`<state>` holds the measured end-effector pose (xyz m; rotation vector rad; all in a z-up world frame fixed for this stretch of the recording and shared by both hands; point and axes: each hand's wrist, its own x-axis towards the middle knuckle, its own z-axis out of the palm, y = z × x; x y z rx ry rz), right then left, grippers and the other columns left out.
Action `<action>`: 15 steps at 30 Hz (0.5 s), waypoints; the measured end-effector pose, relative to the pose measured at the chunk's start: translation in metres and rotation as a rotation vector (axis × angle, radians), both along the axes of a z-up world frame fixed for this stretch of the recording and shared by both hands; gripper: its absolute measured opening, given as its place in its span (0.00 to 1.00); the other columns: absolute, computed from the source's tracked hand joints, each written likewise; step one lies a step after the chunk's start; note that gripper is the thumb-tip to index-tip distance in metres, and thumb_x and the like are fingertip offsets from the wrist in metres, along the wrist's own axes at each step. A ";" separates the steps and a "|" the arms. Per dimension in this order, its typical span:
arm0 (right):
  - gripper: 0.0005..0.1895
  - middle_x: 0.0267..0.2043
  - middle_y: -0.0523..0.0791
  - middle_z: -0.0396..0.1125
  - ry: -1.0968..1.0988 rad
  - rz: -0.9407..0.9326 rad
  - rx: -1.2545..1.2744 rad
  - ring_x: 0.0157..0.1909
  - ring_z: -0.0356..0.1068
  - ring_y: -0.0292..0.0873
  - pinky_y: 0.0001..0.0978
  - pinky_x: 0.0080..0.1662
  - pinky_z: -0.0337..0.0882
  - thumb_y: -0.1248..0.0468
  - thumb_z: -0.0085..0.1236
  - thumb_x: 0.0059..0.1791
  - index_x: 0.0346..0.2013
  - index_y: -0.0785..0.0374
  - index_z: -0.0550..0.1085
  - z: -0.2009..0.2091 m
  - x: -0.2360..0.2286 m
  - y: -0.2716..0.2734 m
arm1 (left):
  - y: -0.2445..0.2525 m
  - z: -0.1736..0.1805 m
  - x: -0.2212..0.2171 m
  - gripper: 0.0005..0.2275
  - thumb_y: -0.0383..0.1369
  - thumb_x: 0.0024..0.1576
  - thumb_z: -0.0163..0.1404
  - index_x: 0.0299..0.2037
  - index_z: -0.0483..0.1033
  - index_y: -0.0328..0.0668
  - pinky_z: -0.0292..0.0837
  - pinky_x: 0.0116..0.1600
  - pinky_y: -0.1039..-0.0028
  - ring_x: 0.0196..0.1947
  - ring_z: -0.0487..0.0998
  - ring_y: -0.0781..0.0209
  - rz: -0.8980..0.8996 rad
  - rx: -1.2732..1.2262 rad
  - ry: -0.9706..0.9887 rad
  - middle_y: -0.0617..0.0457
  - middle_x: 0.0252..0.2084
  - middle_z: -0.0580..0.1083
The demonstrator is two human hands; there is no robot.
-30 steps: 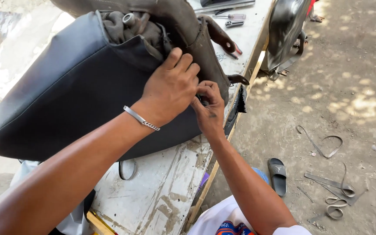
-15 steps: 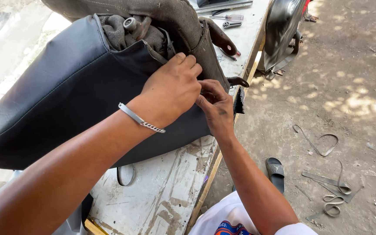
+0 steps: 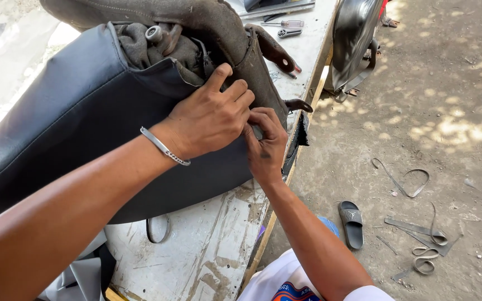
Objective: Securing black upholstery fabric to a motorcycle seat frame using pliers and metal clips.
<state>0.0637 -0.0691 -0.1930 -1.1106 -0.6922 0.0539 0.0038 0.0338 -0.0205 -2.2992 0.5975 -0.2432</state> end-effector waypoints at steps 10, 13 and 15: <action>0.09 0.46 0.43 0.69 -0.062 0.020 -0.042 0.53 0.77 0.57 0.59 0.50 0.79 0.57 0.54 0.67 0.49 0.55 0.79 0.021 -0.007 -0.014 | -0.012 0.019 -0.016 0.06 0.25 0.62 0.55 0.36 0.85 0.44 0.64 0.70 0.52 0.53 0.76 0.51 -0.064 -0.021 -0.001 0.52 0.42 0.75; 0.07 0.52 0.47 0.72 -0.058 0.031 0.017 0.52 0.74 0.43 0.35 0.53 0.76 0.62 0.59 0.62 0.48 0.63 0.80 0.020 -0.006 -0.009 | -0.018 0.028 -0.020 0.13 0.38 0.73 0.50 0.39 0.89 0.55 0.57 0.83 0.44 0.55 0.76 0.55 0.131 0.162 0.102 0.65 0.39 0.76; 0.07 0.51 0.46 0.72 -0.056 0.030 -0.006 0.51 0.73 0.41 0.32 0.52 0.75 0.61 0.60 0.62 0.48 0.62 0.79 0.020 -0.004 -0.012 | -0.016 0.018 -0.028 0.12 0.36 0.73 0.48 0.46 0.88 0.52 0.57 0.82 0.49 0.57 0.77 0.54 0.137 0.130 -0.026 0.61 0.46 0.76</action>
